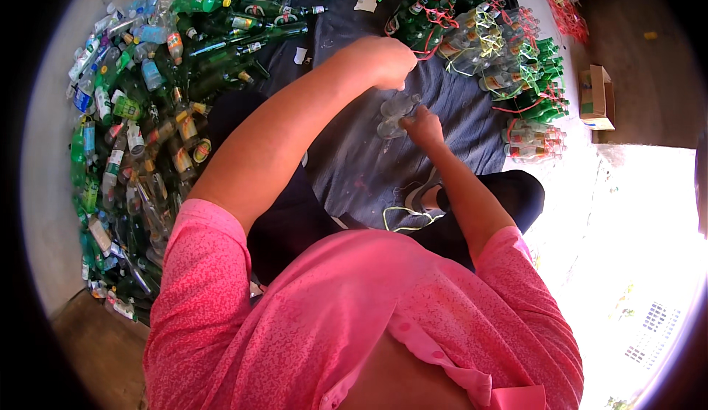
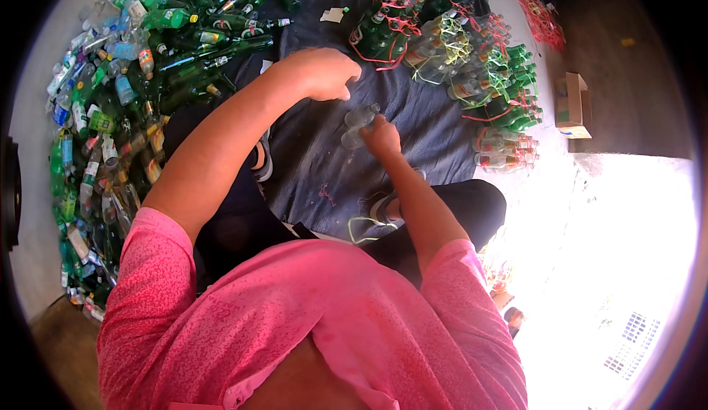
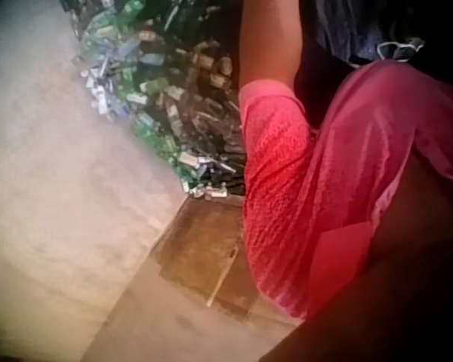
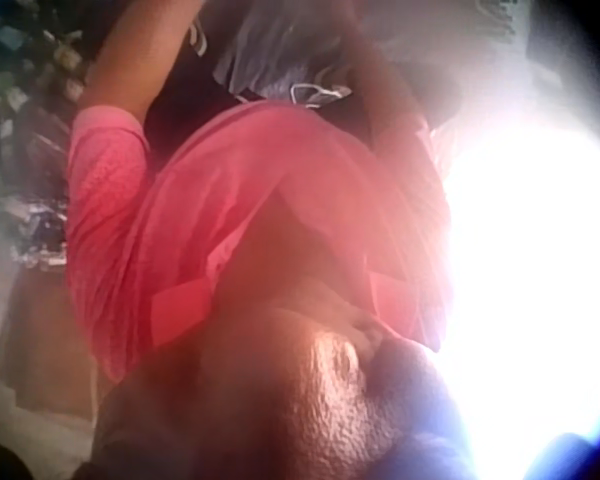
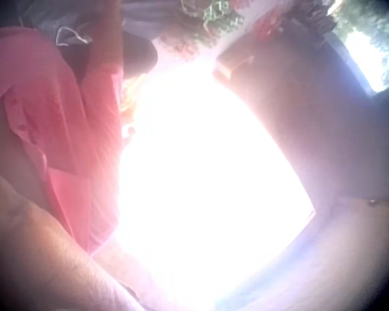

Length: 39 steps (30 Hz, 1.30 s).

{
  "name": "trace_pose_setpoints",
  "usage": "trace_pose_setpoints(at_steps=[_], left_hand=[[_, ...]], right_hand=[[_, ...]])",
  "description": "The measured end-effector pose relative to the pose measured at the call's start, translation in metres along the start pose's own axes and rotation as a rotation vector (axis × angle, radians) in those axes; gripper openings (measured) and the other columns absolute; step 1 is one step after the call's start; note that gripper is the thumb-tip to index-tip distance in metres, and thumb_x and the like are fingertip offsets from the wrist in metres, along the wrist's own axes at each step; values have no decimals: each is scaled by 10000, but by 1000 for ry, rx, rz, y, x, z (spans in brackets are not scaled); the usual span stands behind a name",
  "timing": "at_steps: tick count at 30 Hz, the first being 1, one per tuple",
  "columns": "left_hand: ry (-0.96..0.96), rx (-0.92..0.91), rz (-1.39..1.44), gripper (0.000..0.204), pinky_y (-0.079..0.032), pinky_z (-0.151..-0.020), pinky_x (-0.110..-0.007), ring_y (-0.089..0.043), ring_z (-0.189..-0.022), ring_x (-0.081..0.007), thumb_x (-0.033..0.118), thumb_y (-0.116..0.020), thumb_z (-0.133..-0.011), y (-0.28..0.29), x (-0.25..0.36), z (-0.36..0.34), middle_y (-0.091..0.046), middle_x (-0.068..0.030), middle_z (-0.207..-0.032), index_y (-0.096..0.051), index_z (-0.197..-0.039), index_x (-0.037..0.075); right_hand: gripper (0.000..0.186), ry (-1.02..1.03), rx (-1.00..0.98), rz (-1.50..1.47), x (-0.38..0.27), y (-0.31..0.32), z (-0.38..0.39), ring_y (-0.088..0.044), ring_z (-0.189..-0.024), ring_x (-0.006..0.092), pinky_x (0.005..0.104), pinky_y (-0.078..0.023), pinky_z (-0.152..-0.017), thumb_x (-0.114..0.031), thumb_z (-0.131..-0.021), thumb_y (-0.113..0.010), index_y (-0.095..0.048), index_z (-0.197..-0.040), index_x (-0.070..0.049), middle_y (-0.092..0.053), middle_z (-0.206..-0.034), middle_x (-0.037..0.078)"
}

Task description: The person sits on the floor and ties glass bottles together using orange rope. They reach into a large pile of loose glass bottles on a black tarp and bundle them into small groups.

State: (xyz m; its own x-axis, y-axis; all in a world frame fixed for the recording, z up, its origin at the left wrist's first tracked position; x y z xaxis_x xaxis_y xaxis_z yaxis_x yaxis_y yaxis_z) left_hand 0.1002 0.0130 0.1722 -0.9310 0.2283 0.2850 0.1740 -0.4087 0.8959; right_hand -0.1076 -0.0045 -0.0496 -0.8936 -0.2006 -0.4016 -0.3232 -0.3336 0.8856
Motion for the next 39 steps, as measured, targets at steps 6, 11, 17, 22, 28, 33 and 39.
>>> trace_pose_setpoints(at_steps=[6, 11, 17, 22, 28, 33, 39], left_hand=[[0, 2, 6, 360, -513, -907, -473, -642, -1121, -317, 245, -753, -843, -1, -1, 1, -698, -109, -1156, -683, -1166, 101], [-14, -8, 2, 342, -514, -894, -471, -650, -1098, -327, 251, -752, -848, 0, 0, 1, -703, -117, -1134, -688, -1145, 95], [2, -11, 14, 325, -516, -894, -468, -653, -1098, -331, 251, -752, -849, -3, -2, 2, -708, -121, -1118, -695, -1126, 92], [-8, -16, -17, 310, -517, -894, -469, -653, -1100, -332, 253, -734, -863, -7, 2, -5, -712, -124, -1112, -698, -1125, 93], [-35, -8, -57, 245, -523, -863, -494, -667, -1034, -362, 260, -634, -927, -9, 0, -14, -718, -154, -1040, -723, -1037, 60], [-131, 41, -57, 250, -520, -844, -504, -666, -976, -394, 250, -590, -948, -12, 8, -20, -711, -183, -985, -726, -969, 41], [-168, 79, -7, 223, -514, -829, -508, -656, -958, -400, 239, -593, -936, -5, 15, -23, -704, -170, -984, -716, -934, 53]], right_hand=[[480, 33, 69, -46, -7, 0, 4, -656, -935, 484, 556, -512, -803, -381, -789, -752, -587, -1002, 16, -681, -934, 306], [475, 6, 65, -5, -11, -1, 12, -650, -937, 494, 557, -509, -815, -380, -811, -741, -565, -1010, 13, -678, -936, 311], [449, 7, 56, -38, -13, -1, 9, -653, -957, 486, 549, -511, -828, -345, -823, -741, -569, -1026, 17, -682, -960, 311], [470, 25, 51, -57, 0, -3, 7, -660, -975, 470, 515, -529, -853, -314, -803, -766, -607, -1095, 19, -696, -977, 288], [382, 186, -280, 125, -2, 58, -13, -715, -916, 307, 388, -569, -796, -268, -822, -766, -676, -1080, -1, -719, -983, 209], [456, -19, -453, -790, -47, 191, -5, -687, -1005, 235, 352, -565, -856, -383, -997, -596, -619, -1230, 8, -688, -1159, 156], [787, -45, -477, -1341, -9, 251, -9, -601, -1218, 329, 436, -500, -1021, -598, -1039, -370, -411, -1443, 75, -575, -1363, 237]])
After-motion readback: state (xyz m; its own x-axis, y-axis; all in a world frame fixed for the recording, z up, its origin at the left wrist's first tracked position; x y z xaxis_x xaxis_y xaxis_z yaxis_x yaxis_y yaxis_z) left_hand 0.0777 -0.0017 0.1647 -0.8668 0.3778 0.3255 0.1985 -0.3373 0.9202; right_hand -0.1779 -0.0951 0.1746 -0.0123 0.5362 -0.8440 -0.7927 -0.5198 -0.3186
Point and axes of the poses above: each hand's wrist, its own z-axis away from the middle knuckle, its own y-axis out of the back of the hand, x = y × z, the point moved 4 cm from there along -z, towards the middle knuckle
